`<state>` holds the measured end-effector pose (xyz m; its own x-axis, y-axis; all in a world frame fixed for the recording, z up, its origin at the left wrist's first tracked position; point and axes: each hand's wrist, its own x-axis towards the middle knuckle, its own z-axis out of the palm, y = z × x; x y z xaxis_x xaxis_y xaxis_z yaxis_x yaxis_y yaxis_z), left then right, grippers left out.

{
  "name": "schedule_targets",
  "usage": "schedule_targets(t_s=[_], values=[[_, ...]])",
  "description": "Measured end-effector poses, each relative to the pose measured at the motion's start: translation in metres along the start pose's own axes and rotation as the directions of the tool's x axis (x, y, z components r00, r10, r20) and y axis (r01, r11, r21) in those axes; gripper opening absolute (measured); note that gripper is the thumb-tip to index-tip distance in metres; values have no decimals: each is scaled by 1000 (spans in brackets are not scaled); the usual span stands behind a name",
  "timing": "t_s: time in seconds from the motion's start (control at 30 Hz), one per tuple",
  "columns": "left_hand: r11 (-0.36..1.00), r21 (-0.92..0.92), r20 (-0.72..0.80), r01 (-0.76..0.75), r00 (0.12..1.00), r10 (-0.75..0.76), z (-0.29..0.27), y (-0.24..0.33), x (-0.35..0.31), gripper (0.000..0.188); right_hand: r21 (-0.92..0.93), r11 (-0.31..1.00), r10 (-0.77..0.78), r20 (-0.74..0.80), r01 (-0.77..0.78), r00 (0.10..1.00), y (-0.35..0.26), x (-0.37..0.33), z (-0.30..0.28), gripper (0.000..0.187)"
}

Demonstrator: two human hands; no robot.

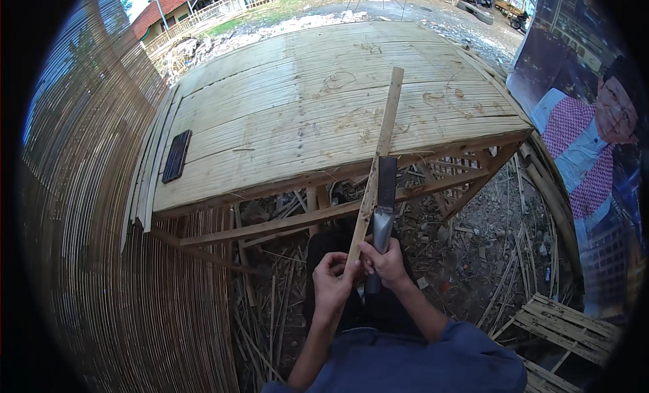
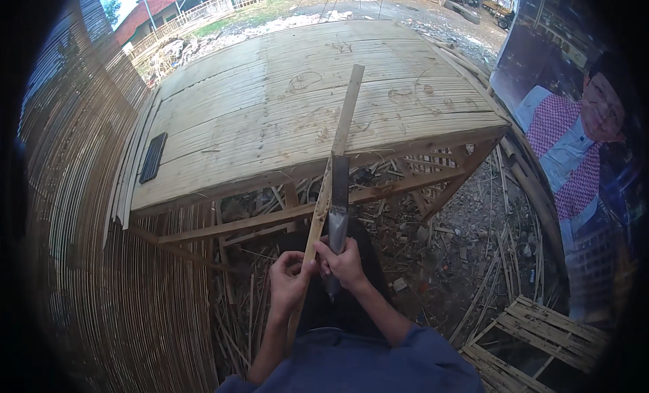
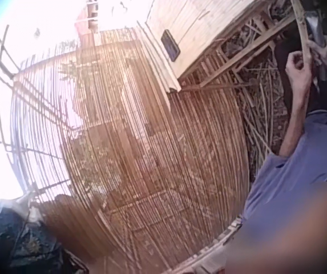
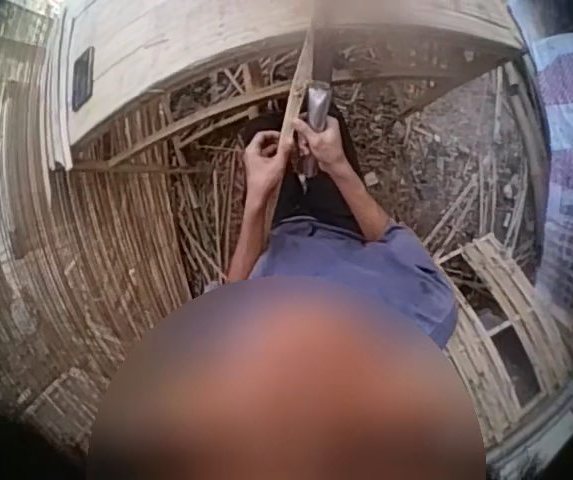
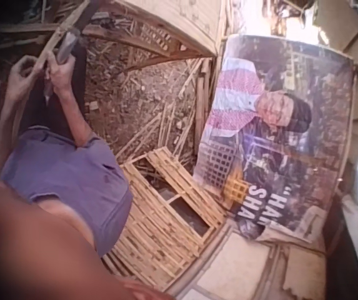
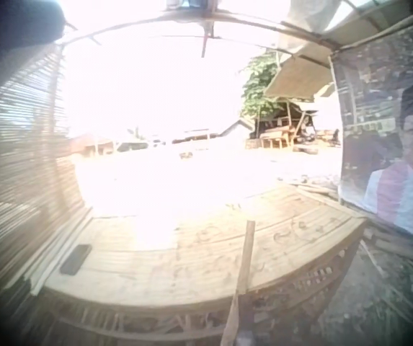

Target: The person whittles a long piece of wood using a handheld blade, removing thin strips while holding the wood against their lap.

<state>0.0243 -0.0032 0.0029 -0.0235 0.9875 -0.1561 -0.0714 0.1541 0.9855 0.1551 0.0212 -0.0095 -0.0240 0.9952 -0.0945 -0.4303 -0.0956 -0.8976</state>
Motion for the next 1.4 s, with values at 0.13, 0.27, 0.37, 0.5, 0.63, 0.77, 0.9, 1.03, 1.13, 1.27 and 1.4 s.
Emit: schedule_targets(t_s=[0.13, 0.27, 0.37, 0.5, 0.63, 0.77, 0.9, 1.03, 1.13, 1.27, 1.4], values=[[925, 356, 84, -128, 991, 105, -14, -11, -13, 24, -48, 998, -40, -36, 38, 999, 0, 4, -2, 14], [929, 249, 216, 273, 920, -328, -41, -17, -45, 39, -84, 996, -33, -17, 32, 999, -2, 5, -4, 16], [958, 264, 100, 108, 985, -139, -46, -48, -53, 43, -335, 920, -202, 44, 205, 978, 8, 12, -35, 34], [957, 274, 60, 90, 992, -110, -39, -47, -52, 46, -769, 441, -384, 305, 464, 871, -11, 0, -60, 54], [936, 346, -14, 61, 998, -60, -32, -39, -51, 47, -861, 34, -296, 476, 507, 828, -26, -17, -67, 55], [919, 393, -54, 37, 998, -17, -27, -28, -52, 48, -831, -100, -260, 552, 547, 792, -31, -26, -78, 55], [853, 522, -79, 3, 996, 45, -24, -24, -59, 41, -904, -163, -378, 427, 395, 821, -55, 0, -90, 56], [894, 448, -63, 9, 998, 22, -25, -14, -45, 41, -943, -93, -427, 328, 320, 843, -65, 9, -83, 56], [878, 478, -54, -2, 998, 32, -28, -19, -45, 41, -762, -292, -205, 640, 578, 740, -65, -5, -78, 57], [926, 365, -42, 93, 996, -83, -22, -25, -55, 43, -752, -400, -297, 647, 524, 702, -80, 20, -84, 58], [938, 322, -1, 130, 991, -137, -21, -17, -58, 44, -957, -161, -546, 292, 243, 786, -92, 50, -84, 60]])
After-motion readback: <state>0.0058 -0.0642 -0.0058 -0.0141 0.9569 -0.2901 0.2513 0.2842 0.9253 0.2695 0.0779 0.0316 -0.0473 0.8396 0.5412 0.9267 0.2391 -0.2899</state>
